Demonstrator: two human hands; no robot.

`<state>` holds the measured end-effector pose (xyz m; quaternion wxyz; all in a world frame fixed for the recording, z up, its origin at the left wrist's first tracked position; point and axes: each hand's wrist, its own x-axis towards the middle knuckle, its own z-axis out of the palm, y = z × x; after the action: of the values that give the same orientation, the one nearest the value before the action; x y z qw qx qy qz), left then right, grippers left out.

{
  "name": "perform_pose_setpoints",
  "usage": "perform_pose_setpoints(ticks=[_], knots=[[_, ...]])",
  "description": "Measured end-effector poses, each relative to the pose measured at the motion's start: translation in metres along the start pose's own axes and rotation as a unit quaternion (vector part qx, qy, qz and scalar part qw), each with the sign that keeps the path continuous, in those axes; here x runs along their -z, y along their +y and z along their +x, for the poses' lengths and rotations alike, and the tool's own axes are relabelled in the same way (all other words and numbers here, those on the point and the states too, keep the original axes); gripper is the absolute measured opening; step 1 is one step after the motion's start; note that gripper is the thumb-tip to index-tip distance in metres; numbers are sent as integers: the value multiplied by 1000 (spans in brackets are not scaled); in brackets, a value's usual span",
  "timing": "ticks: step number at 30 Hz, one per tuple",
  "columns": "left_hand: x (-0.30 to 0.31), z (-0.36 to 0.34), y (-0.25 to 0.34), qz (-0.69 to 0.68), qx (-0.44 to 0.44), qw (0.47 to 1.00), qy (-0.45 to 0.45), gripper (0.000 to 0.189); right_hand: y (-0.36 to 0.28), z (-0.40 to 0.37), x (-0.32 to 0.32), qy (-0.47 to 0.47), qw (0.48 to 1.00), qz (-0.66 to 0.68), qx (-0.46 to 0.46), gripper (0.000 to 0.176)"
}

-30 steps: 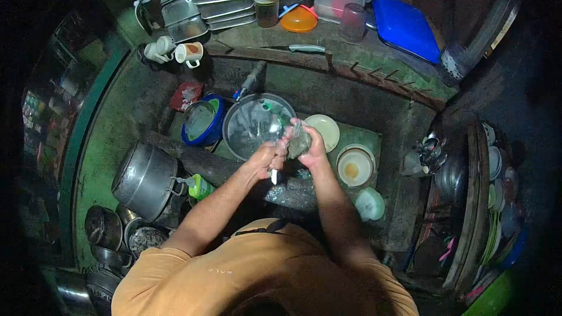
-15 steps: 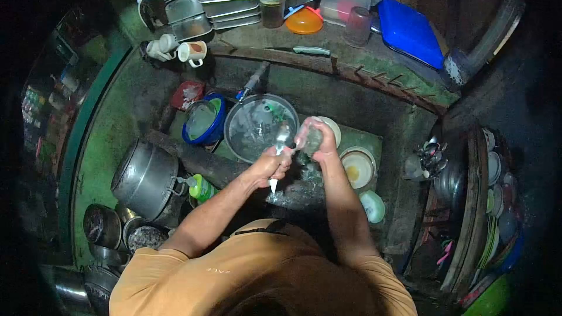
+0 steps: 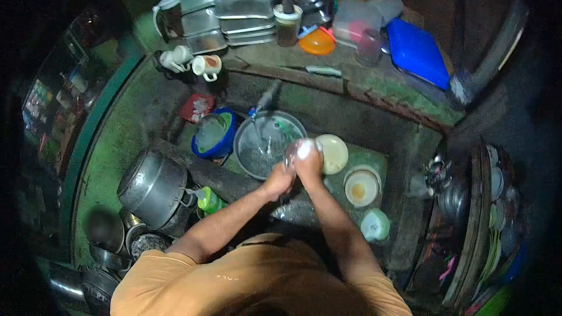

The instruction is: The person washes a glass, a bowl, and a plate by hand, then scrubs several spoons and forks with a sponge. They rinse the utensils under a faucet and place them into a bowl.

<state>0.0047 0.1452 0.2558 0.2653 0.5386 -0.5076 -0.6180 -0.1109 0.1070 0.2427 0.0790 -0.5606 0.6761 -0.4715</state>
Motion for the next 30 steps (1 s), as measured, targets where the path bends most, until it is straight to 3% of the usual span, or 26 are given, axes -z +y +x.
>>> perform_pose_setpoints(ticks=[1, 2, 3, 4, 6, 7, 8, 9, 12, 14, 16, 18, 19, 20, 22, 23, 24, 26, 27, 28, 29, 30], knots=[[5, 2, -11, -10, -24, 1000, -17, 17, 0, 3, 6, -42, 996, 17, 77, 13], [-2, 10, -38, 30, -153, 987, 48, 18, 7, 7, 14, -84, 984, 32, 152, 12], [0, 3, -32, -14, -92, 996, 16, 19, 7, 12, 15, -99, 990, -10, 101, 12], [0, -3, -24, -59, -32, 998, -16, 20, 5, 14, 13, -31, 999, 36, -14, 13], [-3, -8, -10, -109, -23, 994, -12, 20, 5, 7, 2, -18, 1000, -13, -8, 6], [-3, -12, -3, -149, -24, 988, -5, 19, 4, 5, 1, -14, 997, 20, 77, 6], [-3, -8, -9, -97, -12, 995, 0, 17, -3, 1, 7, -13, 986, 53, 160, 6], [-3, -10, -12, -77, -12, 997, -2, 17, -3, 0, 15, -70, 989, 44, 121, 17], [-8, -21, -4, -96, -59, 994, 14, 20, 5, 14, 13, -26, 997, 74, -7, 9], [-11, -21, -6, -103, -53, 993, 24, 21, -5, 6, 8, 6, 990, 69, 122, 4], [-12, -17, -13, -74, -43, 996, 36, 21, -8, 4, 16, -42, 979, 71, 185, 5], [-11, -21, -15, -77, -44, 996, 26, 20, 4, 12, 14, -56, 987, 15, 149, 8], [-11, -21, -16, -81, -40, 996, 10, 18, 7, 15, 12, -27, 995, 53, 84, 8], [-12, -20, -17, -83, -44, 995, 12, 18, 2, 14, 13, -27, 994, 54, 89, 8], [-12, -12, -25, -177, -15, 984, 25, 25, -21, 2, 24, -36, 979, 16, 201, 7], [-12, -12, -26, -165, -7, 986, 15, 19, -33, 1, 32, -38, 967, -2, 251, 6], [-12, -14, -29, -165, -4, 986, 16, 19, -27, 1, 29, -40, 968, -2, 249, 6], [-10, -16, -24, -149, -14, 989, -1, 29, -1, 11, 14, 3, 991, 41, 127, 5], [-8, -17, -19, -145, -16, 989, -6, 35, 34, 16, -6, -16, 994, 104, 22, 8], [0, -19, -11, -147, -15, 989, -5, 35, 28, 15, 1, -64, 938, 297, -167, 5], [12, -20, -4, -225, 20, 972, -68, 34, 32, 13, 8, -125, 832, 477, -255, 10], [20, -20, -2, -300, 53, 943, -131, 34, 31, 12, 16, -179, 680, 631, -328, 16]])
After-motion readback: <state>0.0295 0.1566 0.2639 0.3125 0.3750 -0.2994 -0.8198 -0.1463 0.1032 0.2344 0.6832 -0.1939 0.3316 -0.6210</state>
